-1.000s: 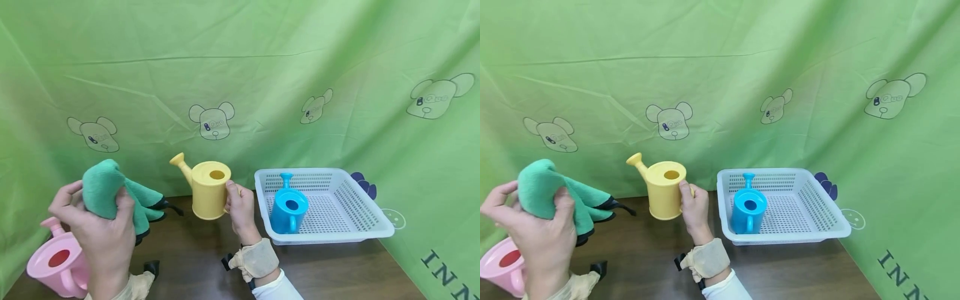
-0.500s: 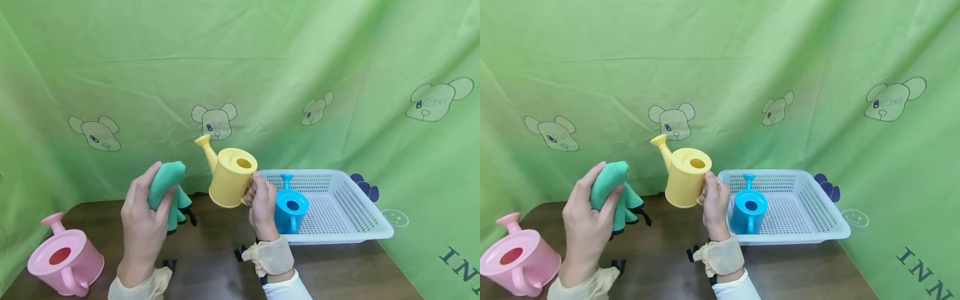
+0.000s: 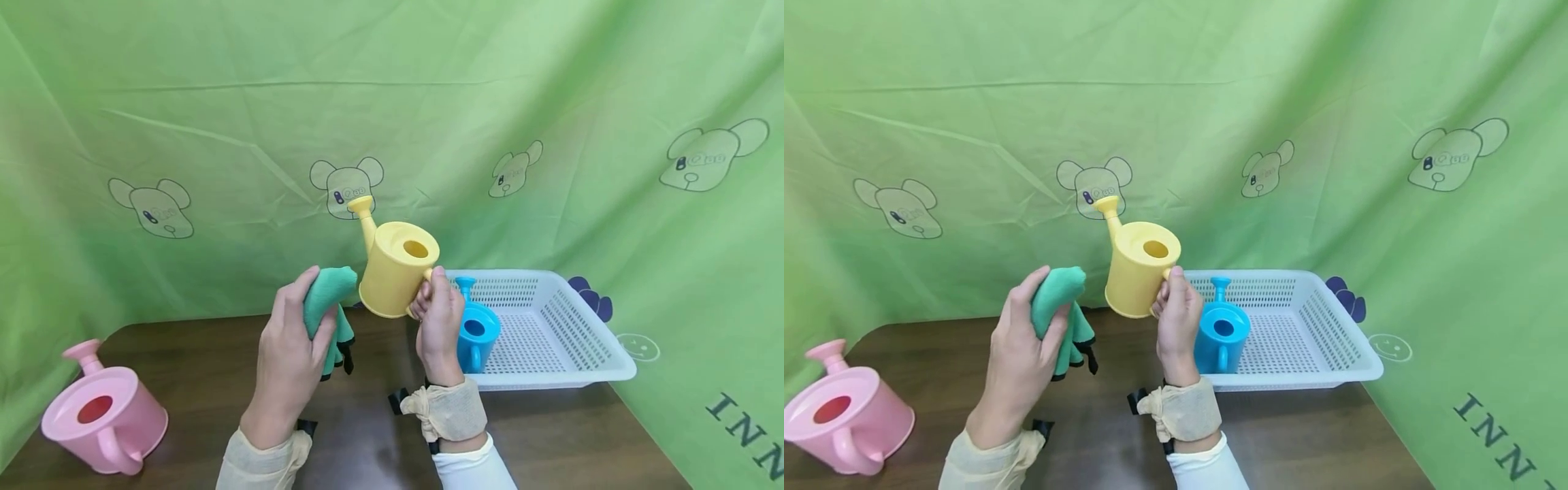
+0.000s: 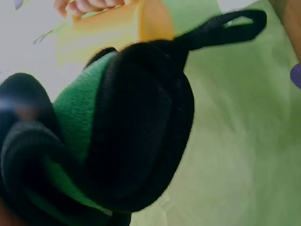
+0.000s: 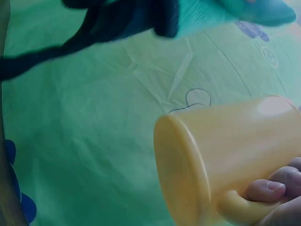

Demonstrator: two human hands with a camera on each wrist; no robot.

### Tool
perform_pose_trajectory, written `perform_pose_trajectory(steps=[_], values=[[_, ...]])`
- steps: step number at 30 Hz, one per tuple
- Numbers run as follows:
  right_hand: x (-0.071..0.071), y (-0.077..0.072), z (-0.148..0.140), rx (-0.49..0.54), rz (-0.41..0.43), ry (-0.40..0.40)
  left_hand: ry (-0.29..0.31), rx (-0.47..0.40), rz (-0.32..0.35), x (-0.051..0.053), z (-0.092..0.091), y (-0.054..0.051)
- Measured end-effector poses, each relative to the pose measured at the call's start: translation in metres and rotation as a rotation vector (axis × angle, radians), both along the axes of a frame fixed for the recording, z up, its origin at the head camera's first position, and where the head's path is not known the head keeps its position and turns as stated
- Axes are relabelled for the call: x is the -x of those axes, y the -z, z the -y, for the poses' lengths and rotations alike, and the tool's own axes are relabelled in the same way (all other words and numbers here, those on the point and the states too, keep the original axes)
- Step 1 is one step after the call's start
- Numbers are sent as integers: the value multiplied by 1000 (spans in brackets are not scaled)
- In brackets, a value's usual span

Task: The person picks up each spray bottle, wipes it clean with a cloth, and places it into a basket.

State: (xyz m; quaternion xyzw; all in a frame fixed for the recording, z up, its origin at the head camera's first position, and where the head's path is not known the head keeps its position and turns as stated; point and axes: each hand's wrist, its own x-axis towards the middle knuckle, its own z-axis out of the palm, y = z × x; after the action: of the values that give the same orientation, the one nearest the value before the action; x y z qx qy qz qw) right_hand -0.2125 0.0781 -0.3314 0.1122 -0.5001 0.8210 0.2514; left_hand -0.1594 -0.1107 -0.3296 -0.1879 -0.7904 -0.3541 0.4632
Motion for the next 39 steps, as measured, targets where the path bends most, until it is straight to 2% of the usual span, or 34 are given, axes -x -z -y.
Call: perform_pose_trajectory(steps=[4,10,15,17,22,24,39], values=[[-3,-5,4,-40,-28,31,-18,39,17,2,-5,2],[-8,-7,8,-99,7,29,-11,76,52,2,-9,3],[-14,-8,13,-227,10,53,-27,84,59,2,-8,2],[-16,-8,15,-310,0,99,-38,81,55,2,-8,2],[-21,-8,20,-553,-48,274,-59,87,44,4,-8,2],[-21,-8,21,-615,-75,314,-67,94,41,5,-9,2],[-25,-12,22,-688,-165,339,-70,84,52,5,-13,4]])
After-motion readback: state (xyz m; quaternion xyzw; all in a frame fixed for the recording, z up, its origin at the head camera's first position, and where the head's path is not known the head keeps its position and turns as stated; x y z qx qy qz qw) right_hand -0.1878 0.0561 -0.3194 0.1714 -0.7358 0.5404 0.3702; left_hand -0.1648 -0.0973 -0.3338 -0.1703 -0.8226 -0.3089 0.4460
